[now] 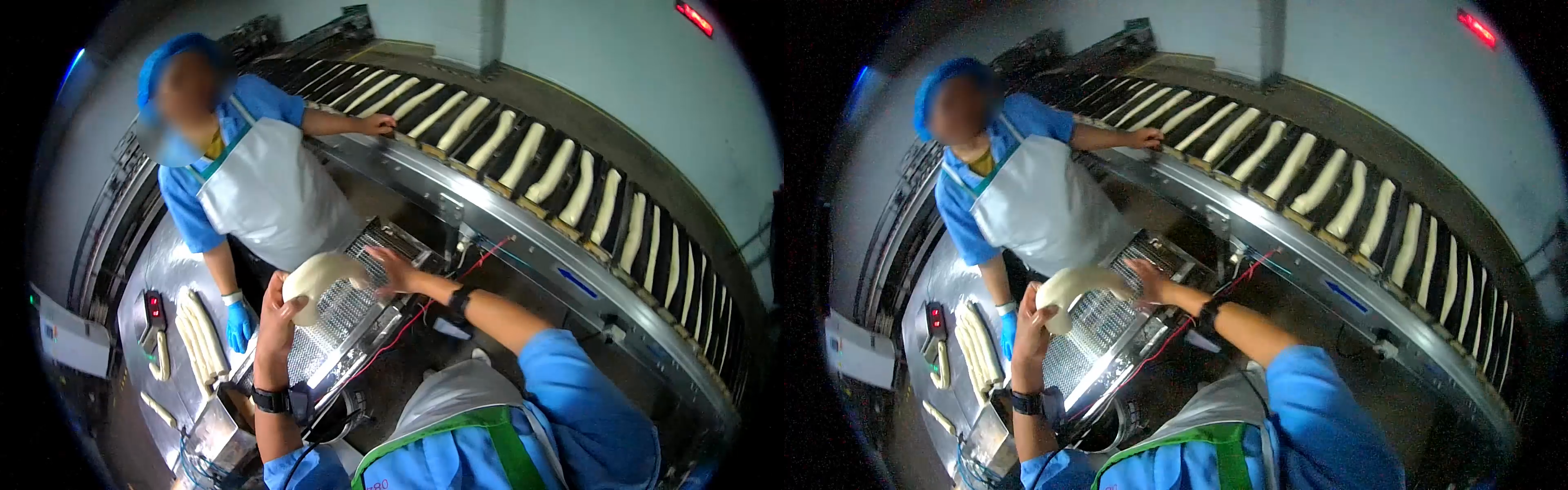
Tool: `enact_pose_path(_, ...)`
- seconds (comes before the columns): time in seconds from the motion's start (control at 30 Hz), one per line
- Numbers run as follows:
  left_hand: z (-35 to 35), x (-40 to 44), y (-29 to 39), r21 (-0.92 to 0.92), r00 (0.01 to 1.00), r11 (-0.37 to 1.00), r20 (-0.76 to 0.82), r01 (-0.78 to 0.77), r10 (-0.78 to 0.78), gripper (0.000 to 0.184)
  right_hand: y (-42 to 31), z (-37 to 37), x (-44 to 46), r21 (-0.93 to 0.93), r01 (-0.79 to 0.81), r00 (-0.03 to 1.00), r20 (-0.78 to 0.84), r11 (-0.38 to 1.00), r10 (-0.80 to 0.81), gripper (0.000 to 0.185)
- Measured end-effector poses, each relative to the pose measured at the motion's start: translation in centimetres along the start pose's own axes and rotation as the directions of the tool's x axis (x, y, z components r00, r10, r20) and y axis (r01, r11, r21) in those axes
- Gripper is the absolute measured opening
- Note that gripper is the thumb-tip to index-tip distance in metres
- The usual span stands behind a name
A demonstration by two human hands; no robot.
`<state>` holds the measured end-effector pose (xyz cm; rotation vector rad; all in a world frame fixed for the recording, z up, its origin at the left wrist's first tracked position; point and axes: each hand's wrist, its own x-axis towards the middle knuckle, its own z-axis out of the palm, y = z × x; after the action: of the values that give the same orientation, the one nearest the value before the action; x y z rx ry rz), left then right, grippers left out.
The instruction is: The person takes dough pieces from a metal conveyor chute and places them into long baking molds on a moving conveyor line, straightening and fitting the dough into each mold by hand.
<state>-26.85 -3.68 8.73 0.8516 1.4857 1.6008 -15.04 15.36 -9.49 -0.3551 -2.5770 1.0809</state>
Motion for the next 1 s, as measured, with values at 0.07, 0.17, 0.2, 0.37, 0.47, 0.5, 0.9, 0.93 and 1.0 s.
enact_pose_path(0.07, 3.0, 0.5, 1.7, -0.094, 0.997, 0.995, 0.072, -0.019, 0.025, 0.029, -1.1, 0.1, 0.8, 0.282, 0.154, 0.967, -0.241, 0.947, -0.086, 0.093)
enact_pose_path(0.17, 5.8, 0.3, 3.2, -0.142, 0.986, 0.989, 0.155, -0.039, 0.061, 0.038, -1.9, -3.0, -0.6, 0.064, 0.289, 0.827, -0.520, 0.955, -0.216, 0.070)
enact_pose_path(0.2, 6.4, 0.1, 3.4, -0.138, 0.983, 0.990, 0.176, -0.021, 0.045, 0.044, -2.4, -4.8, -2.0, 0.160, 0.204, 0.887, -0.447, 0.966, -0.113, 0.059)
enact_pose_path(0.37, 8.8, 2.0, 1.0, -0.125, 0.963, 0.992, 0.261, -0.031, 0.063, 0.051, -2.6, -15.6, -13.5, 0.324, -0.083, 0.862, -0.451, 0.942, 0.231, 0.039)
enact_pose_path(0.47, 12.7, 4.7, -0.8, 0.144, 0.840, 0.986, 0.543, -0.083, -0.008, 0.038, -5.4, -22.8, -23.3, 0.260, -0.250, 0.811, -0.469, 0.933, 0.349, 0.041)
enact_pose_path(0.5, 15.6, 4.4, -1.3, 0.223, 0.839, 0.970, 0.542, -0.097, -0.041, 0.032, -6.8, -24.9, -26.4, 0.187, -0.362, 0.793, -0.454, 0.913, 0.407, 0.040)
enact_pose_path(0.9, 44.8, -1.6, -11.3, 0.108, 0.256, 0.677, 0.959, -0.728, 0.123, 0.040, -28.3, -32.0, -54.7, 0.354, -0.725, -0.069, -0.891, 0.591, 0.449, 0.042)
enact_pose_path(0.93, 46.7, -1.6, -12.3, 0.128, 0.261, 0.619, 0.957, -0.775, 0.129, 0.041, -28.8, -32.3, -57.2, 0.361, -0.719, -0.131, -0.909, 0.594, 0.395, 0.036)
enact_pose_path(1.0, 50.2, -1.1, -15.1, 0.143, 0.265, 0.548, 0.953, -0.824, 0.149, 0.046, -29.2, -34.4, -62.5, 0.324, -0.852, -0.161, -0.909, 0.412, 0.384, 0.032)
